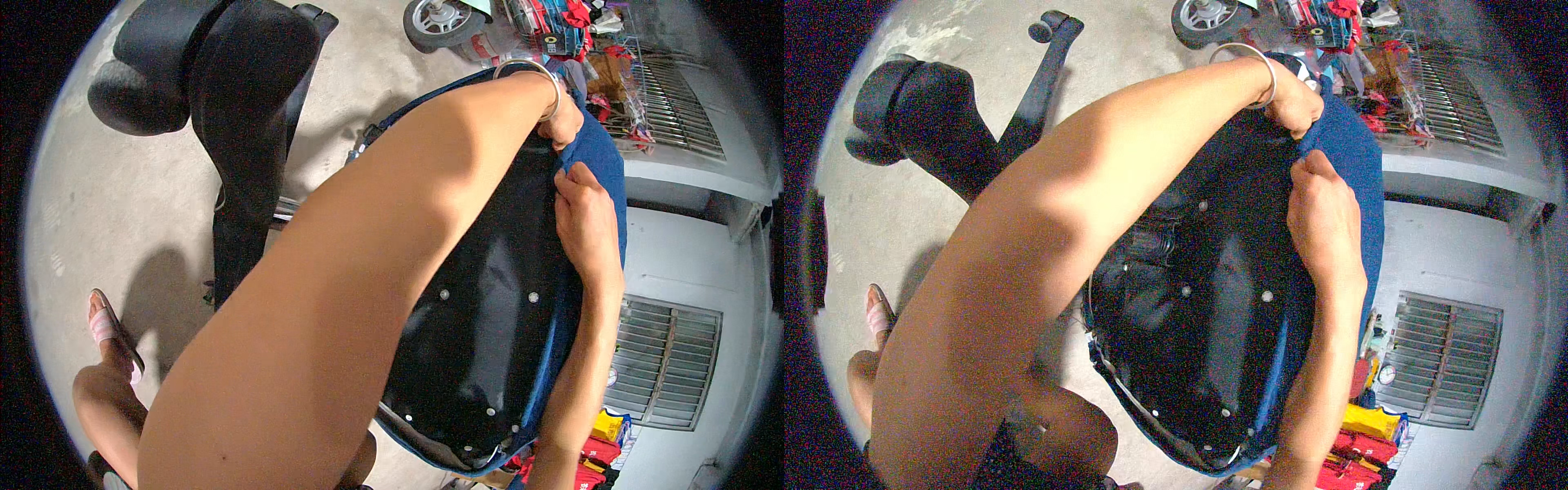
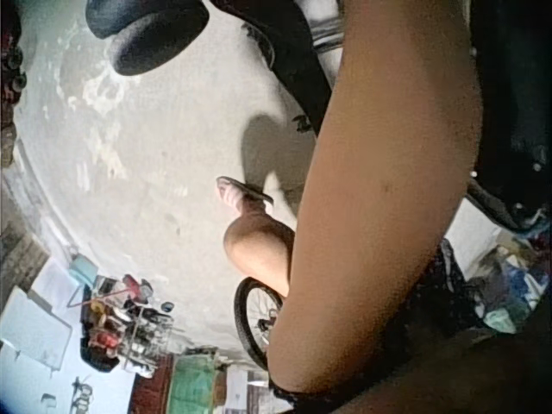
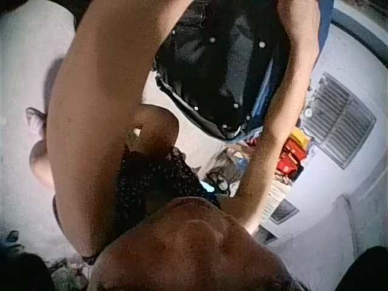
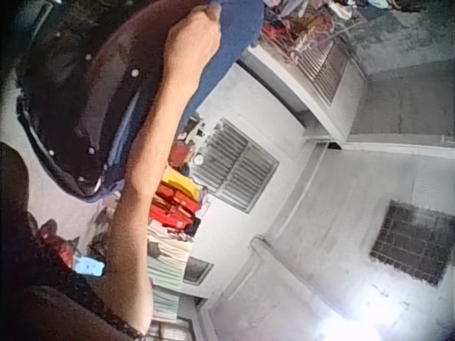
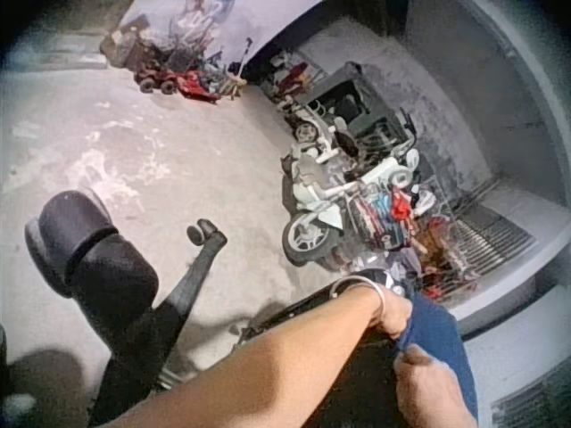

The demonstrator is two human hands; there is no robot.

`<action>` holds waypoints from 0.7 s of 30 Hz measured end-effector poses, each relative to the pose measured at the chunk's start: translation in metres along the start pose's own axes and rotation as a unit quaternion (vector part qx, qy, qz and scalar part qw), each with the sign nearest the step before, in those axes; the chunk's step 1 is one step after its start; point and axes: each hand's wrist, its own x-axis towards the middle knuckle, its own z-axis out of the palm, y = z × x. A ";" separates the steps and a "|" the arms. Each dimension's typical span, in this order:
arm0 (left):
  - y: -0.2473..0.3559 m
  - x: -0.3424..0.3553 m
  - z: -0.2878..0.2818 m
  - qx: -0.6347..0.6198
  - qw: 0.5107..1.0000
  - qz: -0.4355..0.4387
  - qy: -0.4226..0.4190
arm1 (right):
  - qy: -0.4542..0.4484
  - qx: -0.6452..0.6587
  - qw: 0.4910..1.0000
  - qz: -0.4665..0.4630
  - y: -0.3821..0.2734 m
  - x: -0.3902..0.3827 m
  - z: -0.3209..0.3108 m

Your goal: The person reattaches the blue fabric cover to the seat of an office chair by pressing snap fasteners along the underside and side of the frame by hand.

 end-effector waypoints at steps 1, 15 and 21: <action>0.000 0.003 0.002 -0.010 1.000 0.009 0.010 | -0.017 -0.044 0.999 0.004 0.000 0.000 0.000; 0.013 -0.047 0.104 -0.264 0.799 0.053 0.537 | -0.089 -0.297 0.951 0.020 -0.027 0.006 0.023; 0.053 -0.049 0.121 -0.281 0.723 -0.105 0.622 | 0.020 -0.185 0.982 0.023 -0.012 -0.003 0.005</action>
